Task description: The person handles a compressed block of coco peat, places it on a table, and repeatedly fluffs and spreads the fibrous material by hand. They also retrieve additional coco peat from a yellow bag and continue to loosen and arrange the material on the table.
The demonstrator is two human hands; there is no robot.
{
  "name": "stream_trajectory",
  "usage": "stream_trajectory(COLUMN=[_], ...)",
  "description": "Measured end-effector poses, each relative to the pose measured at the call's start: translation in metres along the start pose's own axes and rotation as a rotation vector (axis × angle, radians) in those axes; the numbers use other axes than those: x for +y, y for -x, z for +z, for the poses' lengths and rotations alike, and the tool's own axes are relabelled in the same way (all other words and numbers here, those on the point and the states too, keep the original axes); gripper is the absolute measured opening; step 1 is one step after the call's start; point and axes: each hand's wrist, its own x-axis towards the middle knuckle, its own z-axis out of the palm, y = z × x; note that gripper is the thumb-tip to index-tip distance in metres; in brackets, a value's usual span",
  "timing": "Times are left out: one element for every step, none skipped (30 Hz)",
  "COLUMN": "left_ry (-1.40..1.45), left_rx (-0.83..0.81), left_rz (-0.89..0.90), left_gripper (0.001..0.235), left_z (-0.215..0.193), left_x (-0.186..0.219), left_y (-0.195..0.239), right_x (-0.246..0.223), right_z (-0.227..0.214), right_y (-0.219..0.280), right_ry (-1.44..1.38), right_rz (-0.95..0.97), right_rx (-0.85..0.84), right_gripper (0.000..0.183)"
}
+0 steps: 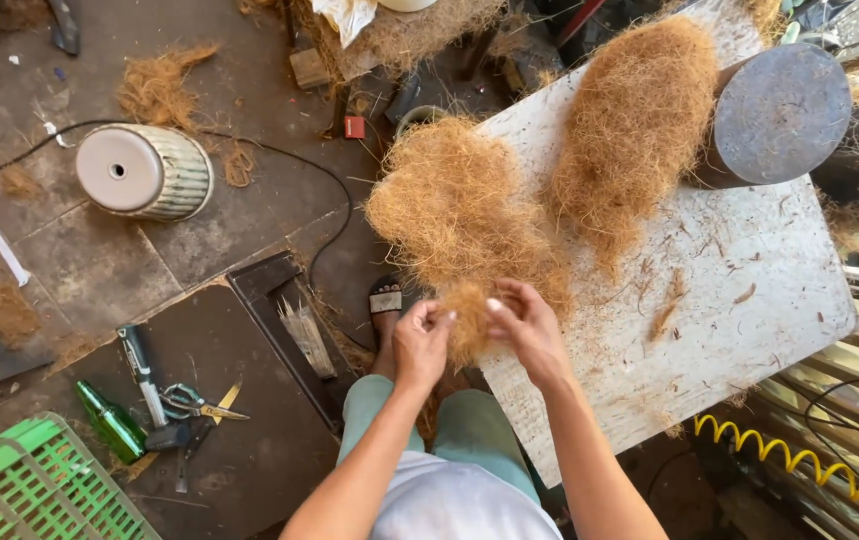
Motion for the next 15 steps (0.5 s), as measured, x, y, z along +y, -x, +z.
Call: stream_trajectory(left_ry=[-0.078, -0.075, -0.065, -0.056, -0.053, 0.070, 0.193, 0.196, 0.220, 0.244, 0.244, 0.237, 0.227, 0.225, 0.055], left_rx=[0.033, 0.036, 0.016, -0.003, 0.003, 0.059, 0.113, 0.118, 0.135, 0.152, 0.150, 0.198, 0.247, 0.246, 0.328], left_rz=[0.043, 0.041, 0.045, 0.049, 0.052, 0.025, -0.008, -0.011, -0.026, -0.041, -0.040, -0.029, -0.020, -0.021, 0.142], left_gripper=[0.019, 0.019, 0.017, 0.014, 0.014, 0.014, 0.015, 0.015, 0.016, 0.017, 0.017, 0.016, 0.015, 0.015, 0.020], left_z=[-0.005, -0.005, -0.006, -0.007, -0.004, -0.001, 0.002, 0.000, -0.001, -0.002, 0.000, 0.002, 0.003, 0.002, 0.001], left_x=[0.002, 0.006, 0.010, 0.014, 0.007, -0.001, -0.010, -0.009, -0.006, -0.003, -0.003, -0.004, -0.006, 0.007, 0.022], left_y=[-0.007, -0.009, -0.011, -0.014, -0.023, -0.033, -0.038, -0.036, -0.039, -0.042, -0.045, -0.047, -0.048, -0.036, -0.028], right_x=[-0.003, 0.009, 0.022, 0.033, 0.036, 0.038, 0.042, 0.042, 0.040, 0.037, 0.043, 0.050, 0.057, 0.057, 0.056], right_z=[0.006, 0.007, 0.008, 0.009, 0.010, 0.010, 0.010, 0.010, 0.010, 0.010, 0.010, 0.009, 0.009, 0.013, 0.018], right_y=[-0.007, -0.016, -0.025, -0.035, -0.039, -0.043, -0.044, -0.039, -0.039, -0.039, -0.043, -0.048, -0.051, -0.046, -0.044], right_ry=[0.129, 0.133, 0.173, 0.212, 0.214, 0.158, 0.104, 0.108, 0.128, 0.149, 0.149, 0.169, 0.187, 0.185, 0.221], right_rz=[-0.024, -0.024, -0.060, -0.096, -0.100, -0.111, -0.115, -0.113, -0.131, -0.148, -0.149, -0.166, -0.180, -0.177, -0.190], right_rx=[-0.024, -0.026, 0.021, 0.068, 0.063, 0.104, 0.146, 0.142, 0.180, 0.219, 0.220, 0.244, 0.266, 0.267, 0.307], right_gripper=[0.059, 0.059, 0.048, 0.038, 0.038, 0.034, 0.029, 0.029, 0.027, 0.026, 0.026, 0.026, 0.026, 0.026, 0.024])
